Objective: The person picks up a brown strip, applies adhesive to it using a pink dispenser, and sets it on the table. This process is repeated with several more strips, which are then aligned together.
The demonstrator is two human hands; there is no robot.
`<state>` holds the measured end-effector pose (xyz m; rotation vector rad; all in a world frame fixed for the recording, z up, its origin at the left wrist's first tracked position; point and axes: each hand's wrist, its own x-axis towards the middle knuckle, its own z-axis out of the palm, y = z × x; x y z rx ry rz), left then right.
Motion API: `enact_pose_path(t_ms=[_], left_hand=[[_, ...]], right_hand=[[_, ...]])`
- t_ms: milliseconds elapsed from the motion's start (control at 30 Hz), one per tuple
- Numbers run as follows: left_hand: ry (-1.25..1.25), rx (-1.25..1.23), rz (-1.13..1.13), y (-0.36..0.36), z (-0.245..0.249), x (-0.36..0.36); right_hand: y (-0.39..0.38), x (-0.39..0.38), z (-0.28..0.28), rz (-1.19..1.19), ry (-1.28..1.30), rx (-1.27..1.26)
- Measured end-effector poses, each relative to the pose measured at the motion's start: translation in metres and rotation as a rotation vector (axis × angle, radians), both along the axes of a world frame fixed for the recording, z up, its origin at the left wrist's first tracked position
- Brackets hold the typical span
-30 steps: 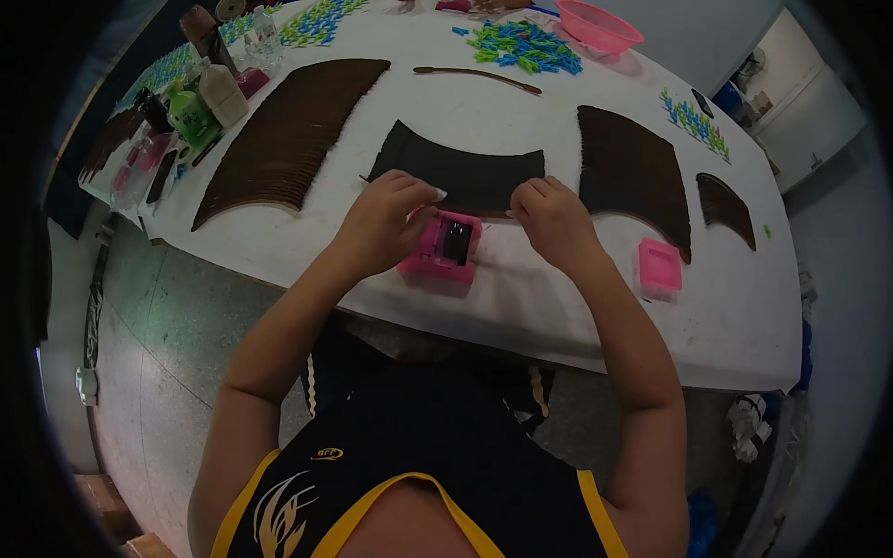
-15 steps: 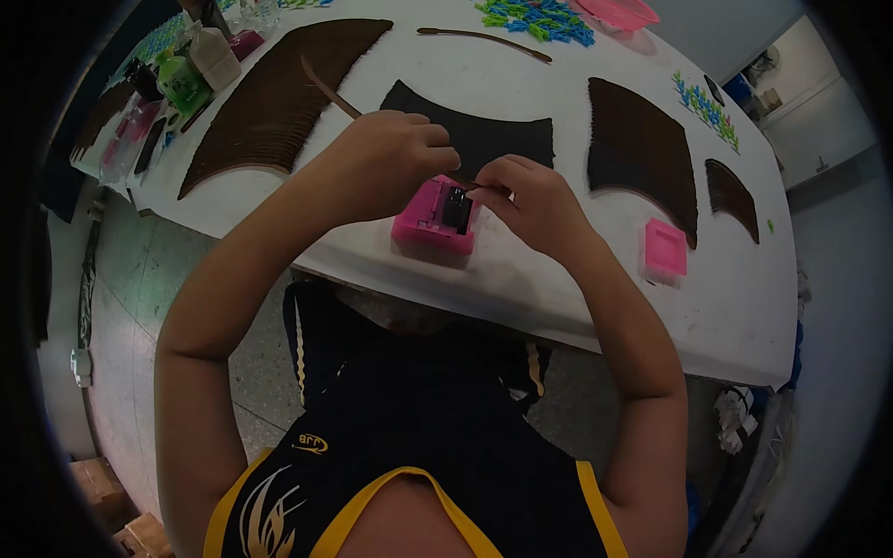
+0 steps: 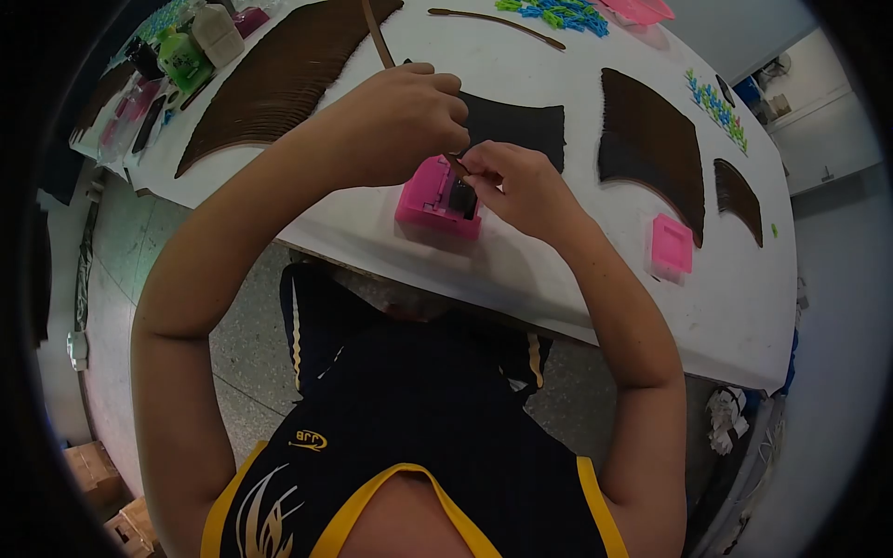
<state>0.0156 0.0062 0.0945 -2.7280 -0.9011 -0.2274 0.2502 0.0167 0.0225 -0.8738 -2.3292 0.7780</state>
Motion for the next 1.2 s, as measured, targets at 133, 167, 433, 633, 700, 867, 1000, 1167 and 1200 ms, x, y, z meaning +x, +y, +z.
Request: enact_pose_path(t_ms=[133, 167, 433, 633, 700, 867, 1000, 1167, 1200], left_hand=[[0.029, 0.028, -0.016, 0.004, -0.001, 0.002], [0.028, 0.026, -0.015, 0.005, -0.001, 0.003], [0.107, -0.011, 0.018, 0.006, 0.003, 0.006], [0.101, 0.009, 0.010, 0.007, 0.005, 0.006], [0.094, 0.010, 0.008, 0.008, 0.004, 0.006], [0.086, 0.015, 0.014, 0.007, 0.000, 0.003], [0.015, 0.013, 0.027, 0.008, -0.013, -0.004], [-0.134, 0.002, 0.006, 0.005, -0.035, -0.014], [-0.159, -0.007, 0.000, 0.004, -0.040, -0.016]], right_hand=[[0.004, -0.002, -0.007, -0.012, 0.026, -0.013], [0.005, -0.002, -0.008, -0.015, 0.032, -0.003], [0.009, -0.006, -0.017, -0.034, 0.052, -0.024], [0.011, -0.008, -0.023, -0.050, 0.067, -0.043], [0.011, -0.009, -0.023, -0.052, 0.065, -0.048], [0.012, -0.008, -0.027, -0.034, 0.098, -0.034], [0.009, -0.004, -0.020, -0.034, 0.064, -0.013], [0.007, 0.004, -0.020, -0.019, 0.029, 0.041], [0.006, 0.005, -0.019, -0.023, 0.029, 0.038]])
